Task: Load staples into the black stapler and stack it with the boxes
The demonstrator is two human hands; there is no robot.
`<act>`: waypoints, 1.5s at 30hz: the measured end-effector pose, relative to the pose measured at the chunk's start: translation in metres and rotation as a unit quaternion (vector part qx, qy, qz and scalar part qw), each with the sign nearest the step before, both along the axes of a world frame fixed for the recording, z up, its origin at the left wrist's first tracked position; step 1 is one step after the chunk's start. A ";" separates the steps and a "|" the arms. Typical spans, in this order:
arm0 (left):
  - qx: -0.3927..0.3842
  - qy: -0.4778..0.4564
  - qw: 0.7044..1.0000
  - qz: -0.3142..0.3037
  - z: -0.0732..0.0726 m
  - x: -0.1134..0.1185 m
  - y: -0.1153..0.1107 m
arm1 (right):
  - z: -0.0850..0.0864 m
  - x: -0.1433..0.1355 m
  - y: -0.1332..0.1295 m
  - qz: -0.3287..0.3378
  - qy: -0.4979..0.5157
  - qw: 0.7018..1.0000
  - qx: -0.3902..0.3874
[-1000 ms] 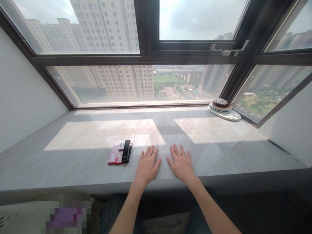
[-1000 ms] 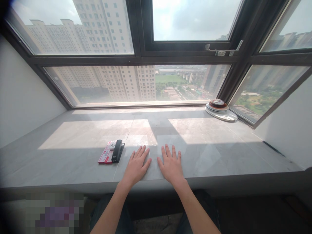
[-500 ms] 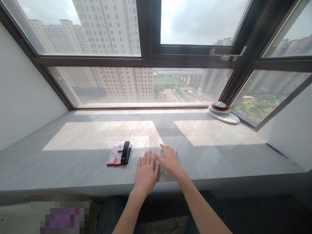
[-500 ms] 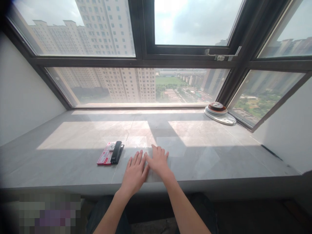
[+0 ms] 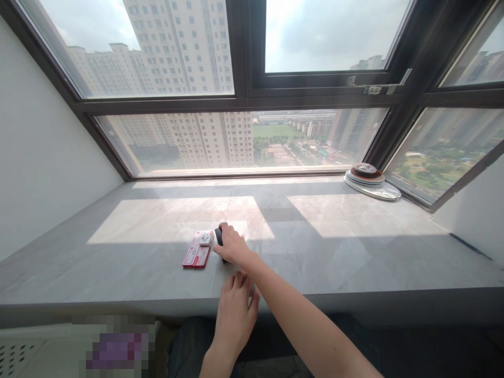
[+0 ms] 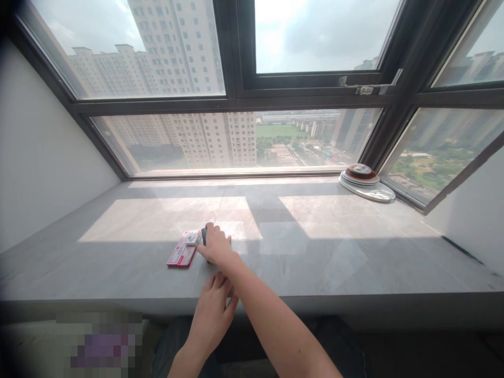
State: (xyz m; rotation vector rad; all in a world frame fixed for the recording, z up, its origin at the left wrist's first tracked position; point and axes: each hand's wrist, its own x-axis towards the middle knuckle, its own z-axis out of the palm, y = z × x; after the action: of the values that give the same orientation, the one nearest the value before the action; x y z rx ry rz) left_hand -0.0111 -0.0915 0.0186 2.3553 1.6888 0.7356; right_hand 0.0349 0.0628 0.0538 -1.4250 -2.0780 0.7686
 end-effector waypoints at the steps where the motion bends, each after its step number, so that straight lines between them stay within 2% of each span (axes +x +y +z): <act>1: 0.001 -0.009 1.000 0.008 0.004 0.000 -0.001 | 0.003 0.014 -0.001 0.018 0.002 1.000 0.003; 4: 0.010 -0.025 0.999 0.041 0.011 0.002 0.003 | 0.007 0.063 -0.013 0.034 -0.007 0.999 0.035; 7: 0.019 -0.017 0.998 0.063 0.012 0.005 0.018 | 0.004 0.107 -0.031 0.018 -0.016 0.995 0.096; 10: 0.040 0.000 0.999 0.036 0.010 0.012 0.034 | -0.002 0.133 -0.046 -0.026 0.004 0.993 0.117; 14: 0.050 0.037 0.997 -0.039 0.005 0.023 0.045 | -0.006 0.136 -0.056 -0.080 0.012 0.988 0.130; 17: 0.040 0.043 0.998 -0.039 0.001 0.024 0.049 | -0.002 0.127 -0.056 -0.121 0.051 0.982 0.139; 19: 0.040 0.037 0.998 -0.023 -0.002 0.021 0.052 | 0.001 0.123 -0.054 -0.154 0.124 0.971 0.132; 22: 0.047 0.031 0.998 0.001 -0.005 0.013 0.057 | 0.000 0.127 -0.049 -0.219 0.288 0.926 0.106; 25: 0.051 0.029 0.998 0.017 -0.007 0.008 0.061 | -0.013 0.137 -0.044 -0.281 0.461 0.839 0.067; 28: 0.051 0.032 0.998 0.026 -0.007 0.008 0.062 | -0.033 0.148 -0.045 -0.299 0.578 0.760 -0.005; 30: 0.060 0.040 0.997 0.036 -0.004 0.007 0.060 | -0.043 0.155 -0.050 -0.292 0.608 0.737 -0.043; 32: 0.081 0.045 0.993 0.075 0.001 0.001 0.056 | -0.049 0.164 -0.060 -0.277 0.600 0.749 -0.057; 34: 0.100 0.047 0.981 0.158 0.006 -0.011 0.052 | -0.051 0.173 -0.076 -0.262 0.578 0.770 -0.061; 36: 0.100 0.050 0.962 0.250 0.008 -0.027 0.047 | -0.051 0.181 -0.094 -0.254 0.569 0.778 -0.077; 38: 0.086 0.060 0.949 0.298 0.006 -0.043 0.041 | -0.050 0.188 -0.111 -0.251 0.562 0.781 -0.102; 39: 0.080 0.064 0.948 0.300 0.003 -0.050 0.038 | -0.050 0.190 -0.117 -0.252 0.547 0.790 -0.114; 41: 0.076 0.061 0.957 0.272 -0.002 -0.060 0.032 | -0.049 0.191 -0.127 -0.250 0.485 0.827 -0.137; 43: 0.065 0.037 0.977 0.201 -0.005 -0.062 0.027 | -0.048 0.190 -0.130 -0.230 0.391 0.878 -0.155; 45: 0.039 -0.003 0.994 0.102 -0.004 -0.056 0.026 | -0.045 0.186 -0.127 -0.187 0.295 0.924 -0.159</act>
State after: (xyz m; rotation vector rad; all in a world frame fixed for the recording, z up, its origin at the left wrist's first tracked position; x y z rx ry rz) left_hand -0.0669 -0.0651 0.0142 2.2489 1.9543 0.8537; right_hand 0.2211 -0.0642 0.0091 -1.4578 -1.2205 1.2230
